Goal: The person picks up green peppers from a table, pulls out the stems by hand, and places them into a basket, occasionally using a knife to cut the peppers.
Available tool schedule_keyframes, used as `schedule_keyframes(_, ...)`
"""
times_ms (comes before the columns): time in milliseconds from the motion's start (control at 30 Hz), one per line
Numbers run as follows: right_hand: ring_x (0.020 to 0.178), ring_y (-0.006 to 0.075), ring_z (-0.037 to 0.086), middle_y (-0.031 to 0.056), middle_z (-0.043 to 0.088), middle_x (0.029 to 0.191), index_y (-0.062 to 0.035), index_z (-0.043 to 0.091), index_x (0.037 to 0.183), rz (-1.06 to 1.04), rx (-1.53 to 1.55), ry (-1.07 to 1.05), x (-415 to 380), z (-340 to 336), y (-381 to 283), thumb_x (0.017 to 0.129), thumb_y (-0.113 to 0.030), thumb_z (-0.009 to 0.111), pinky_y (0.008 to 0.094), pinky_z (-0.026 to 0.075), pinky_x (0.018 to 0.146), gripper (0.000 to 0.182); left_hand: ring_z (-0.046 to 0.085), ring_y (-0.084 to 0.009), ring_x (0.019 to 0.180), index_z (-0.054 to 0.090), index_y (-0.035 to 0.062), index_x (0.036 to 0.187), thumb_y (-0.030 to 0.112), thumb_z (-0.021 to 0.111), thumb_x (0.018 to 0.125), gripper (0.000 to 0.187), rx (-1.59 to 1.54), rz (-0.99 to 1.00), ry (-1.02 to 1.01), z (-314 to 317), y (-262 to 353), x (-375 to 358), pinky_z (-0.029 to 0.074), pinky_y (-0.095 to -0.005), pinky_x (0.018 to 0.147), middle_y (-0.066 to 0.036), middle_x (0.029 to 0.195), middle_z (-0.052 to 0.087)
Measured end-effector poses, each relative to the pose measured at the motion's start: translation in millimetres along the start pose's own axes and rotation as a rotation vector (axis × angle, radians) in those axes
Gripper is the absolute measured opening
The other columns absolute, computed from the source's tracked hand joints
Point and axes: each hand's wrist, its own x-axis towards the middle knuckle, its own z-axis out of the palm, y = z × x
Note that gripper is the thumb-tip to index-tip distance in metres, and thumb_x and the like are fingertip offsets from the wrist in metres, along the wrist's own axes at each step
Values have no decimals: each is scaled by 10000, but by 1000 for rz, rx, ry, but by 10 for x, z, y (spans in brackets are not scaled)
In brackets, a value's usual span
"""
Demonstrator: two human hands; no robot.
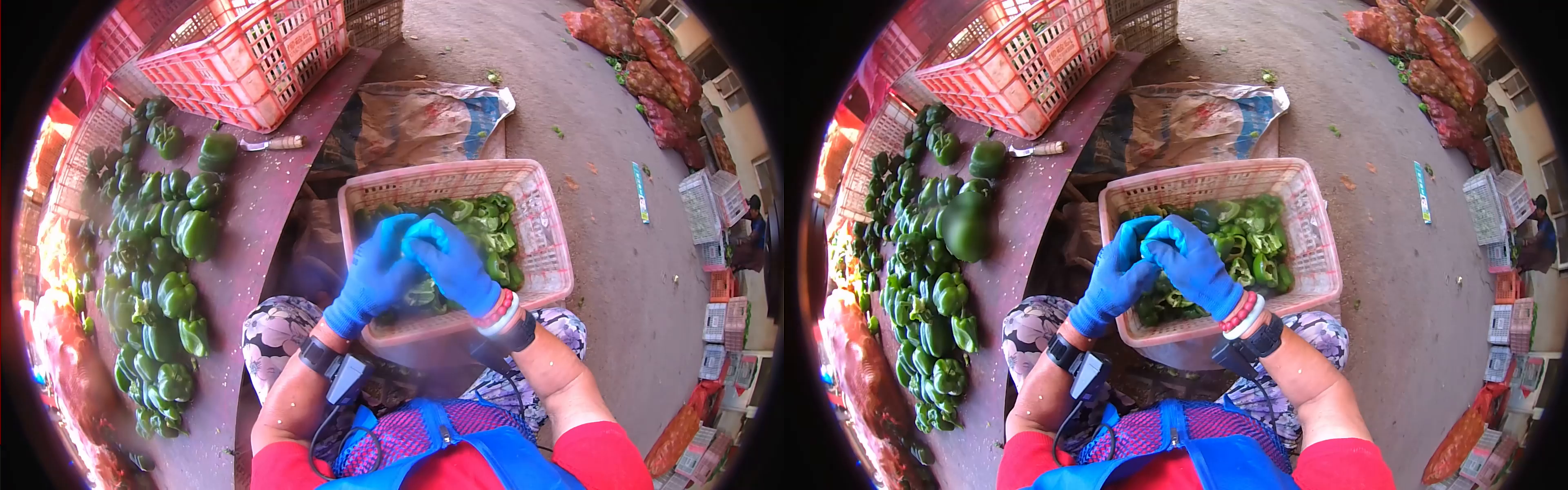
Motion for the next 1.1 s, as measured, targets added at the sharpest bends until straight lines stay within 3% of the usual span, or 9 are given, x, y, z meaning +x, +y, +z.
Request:
schedule_keyframes(200, 780, 340, 651, 120, 630, 867, -106, 625, 954, -705, -691, 146, -17, 69, -215, 874, -65, 704, 426, 520, 650, 120, 637, -114, 751, 619, 43, 1124, 127, 605, 967, 178, -466, -343, 61, 129, 197, -108, 538, -266, 651, -36, 924, 663)
schedule_keyframes(333, 831, 365, 641, 146, 642, 890, -83, 664, 982, -403, -871, 98, 9, -126, -222, 928, -141, 655, 431, 516, 720, 80, 586, -75, 760, 629, 42, 1166, 130, 604, 976, 211, -405, -366, 261, -484, 809, -463, 510, -257, 681, 1, 877, 622)
schedule_keyframes(433, 977, 392, 643, 194, 653, 1062, -95, 689, 1142, -127, -1138, -169, -99, -622, 346, 906, -215, 661, 476, 519, 828, 266, 533, -50, 699, 655, 68, 1041, 227, 603, 969, 181, 370, -488, 444, -1120, 1590, -1367, 423, -227, 607, 40, 782, 584)
schedule_keyframes(567, 948, 370, 655, 158, 665, 1046, -112, 698, 1034, -6, -1106, -228, -160, -371, 194, 882, -242, 688, 470, 524, 801, 201, 673, -392, 761, 711, 97, 849, 394, 657, 892, 305, 1077, -985, 40, -1633, 1721, -2941, 543, -472, 737, -175, 797, 692)
schedule_keyframes(700, 889, 358, 663, 132, 672, 985, -117, 689, 952, -8, -1046, -290, -191, -212, 153, 885, -257, 692, 461, 527, 766, 155, 687, -404, 892, 711, 159, 1166, 416, 681, 846, 411, 1426, -1005, 329, -1915, 1207, -3175, 540, -502, 848, -199, 969, 719)
schedule_keyframes(833, 875, 372, 651, 154, 665, 942, -86, 686, 982, -35, -1037, -317, -206, -132, 52, 889, -255, 697, 452, 516, 763, 192, 583, -422, 1131, 421, 181, 1465, 209, 741, 795, 743, 1525, -436, 595, -2191, 704, -2461, 502, -514, 952, -249, 1298, 547)
schedule_keyframes(933, 877, 351, 671, 133, 679, 984, -110, 698, 1041, -110, -990, -307, -157, -96, 29, 888, -248, 694, 449, 535, 770, 206, 585, -441, 1082, 469, 144, 1405, 210, 746, 755, 709, 1612, -732, 549, -2370, 428, -2180, 517, -495, 943, -282, 1300, 526)
schedule_keyframes(1033, 891, 344, 673, 136, 682, 1029, -105, 681, 1143, -177, -914, -315, -141, -29, -67, 900, -259, 690, 434, 542, 778, 287, 641, -367, 954, 546, 143, 1314, 211, 694, 797, 542, 1195, -541, 795, -2667, 314, -2176, 559, -470, 838, -167, 1107, 615)
schedule_keyframes(1100, 887, 333, 675, 141, 678, 1035, -99, 663, 1196, -246, -843, -319, -121, 68, -170, 899, -262, 702, 416, 546, 770, 341, 647, -191, 903, 575, 103, 1220, 223, 652, 878, 371, -47, -480, 938, -2284, 808, -1880, 576, -348, 685, -52, 1057, 615)
